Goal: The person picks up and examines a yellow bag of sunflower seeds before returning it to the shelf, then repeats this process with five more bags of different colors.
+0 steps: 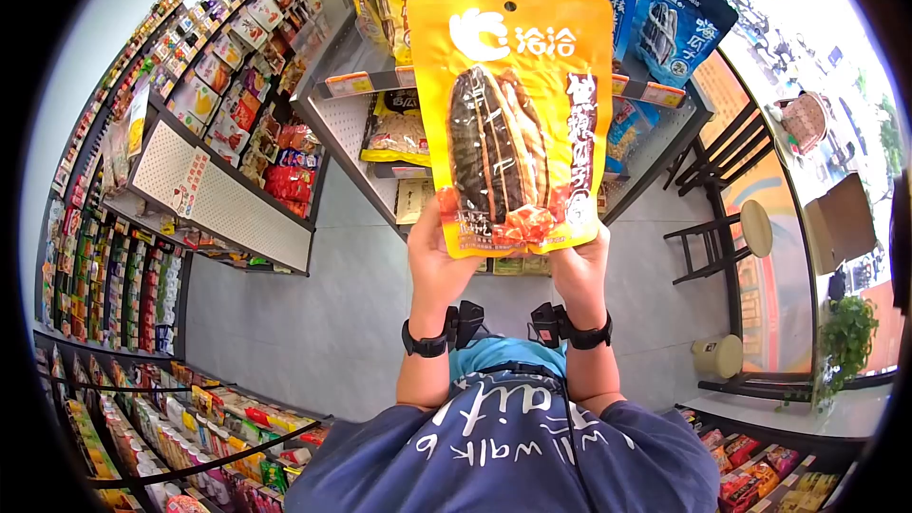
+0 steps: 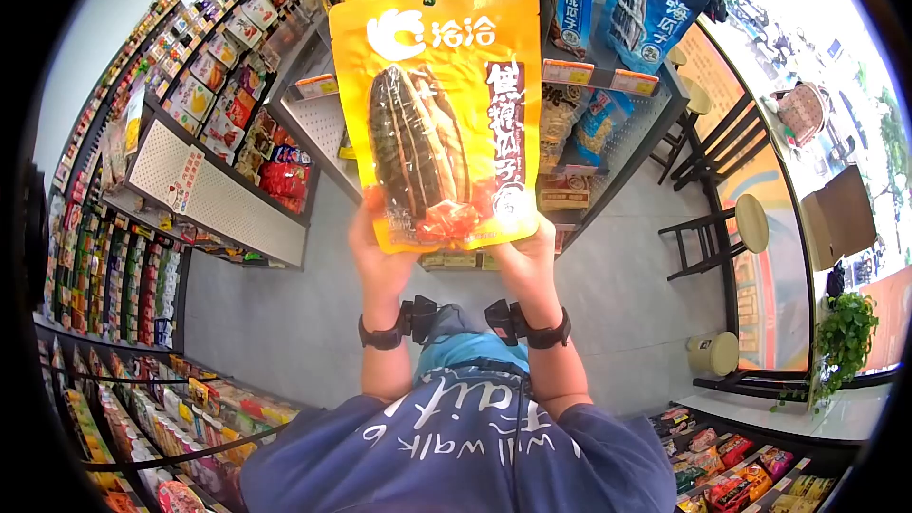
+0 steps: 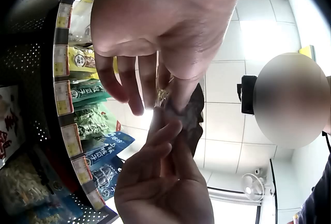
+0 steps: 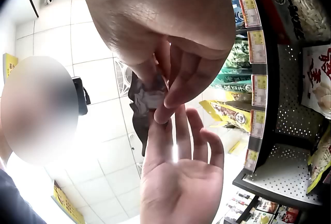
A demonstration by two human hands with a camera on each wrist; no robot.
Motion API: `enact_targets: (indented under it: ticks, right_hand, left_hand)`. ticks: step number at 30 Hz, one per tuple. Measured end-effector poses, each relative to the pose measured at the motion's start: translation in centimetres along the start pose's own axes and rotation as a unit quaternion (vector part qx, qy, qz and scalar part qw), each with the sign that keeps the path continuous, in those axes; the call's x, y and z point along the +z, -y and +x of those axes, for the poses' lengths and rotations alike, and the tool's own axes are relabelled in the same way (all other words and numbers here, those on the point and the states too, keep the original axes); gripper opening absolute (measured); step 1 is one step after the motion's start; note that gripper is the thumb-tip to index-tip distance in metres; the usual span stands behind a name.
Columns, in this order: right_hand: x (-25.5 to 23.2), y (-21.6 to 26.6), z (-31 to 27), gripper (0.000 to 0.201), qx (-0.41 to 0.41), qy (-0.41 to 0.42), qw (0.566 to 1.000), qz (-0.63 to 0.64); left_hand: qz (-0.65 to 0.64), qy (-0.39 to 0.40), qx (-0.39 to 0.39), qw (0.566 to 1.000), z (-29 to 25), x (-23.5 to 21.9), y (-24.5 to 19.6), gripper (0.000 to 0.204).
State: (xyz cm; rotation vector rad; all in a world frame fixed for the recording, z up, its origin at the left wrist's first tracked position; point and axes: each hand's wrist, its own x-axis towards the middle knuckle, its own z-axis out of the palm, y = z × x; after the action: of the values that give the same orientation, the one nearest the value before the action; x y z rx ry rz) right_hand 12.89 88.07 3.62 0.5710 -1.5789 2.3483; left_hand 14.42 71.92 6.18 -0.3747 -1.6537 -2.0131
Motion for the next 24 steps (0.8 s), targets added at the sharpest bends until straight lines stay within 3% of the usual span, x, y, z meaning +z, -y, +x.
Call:
enact_targets:
  ticks: [3, 4, 13, 24]
  right_hand:
    - [0.8, 0.4, -0.2, 0.026, 0.002, -0.022, 1.000, 0.012]
    - [1.1, 0.7, -0.3, 0.026, 0.006, -0.036, 0.999, 0.015]
    - [0.4, 2.1, -0.9, 0.027, -0.021, -0.037, 0.998, -0.053]
    - [-0.4, 2.8, -2.0, 0.050, -0.008, -0.023, 0.997, -0.074]
  left_hand:
    - [0.034, 0.072, -0.118, 0.990, -0.3, -0.7, 0.5, 0.042]
    - [0.052, 0.059, -0.132, 0.988, -0.4, -0.3, 0.2, 0.031]
    - [0.146, 0.095, -0.034, 0.984, -0.9, -0.4, 1.1, 0.026]
    - [0.082, 0.123, -0.067, 0.987, -1.0, -0.2, -0.1, 0.030]
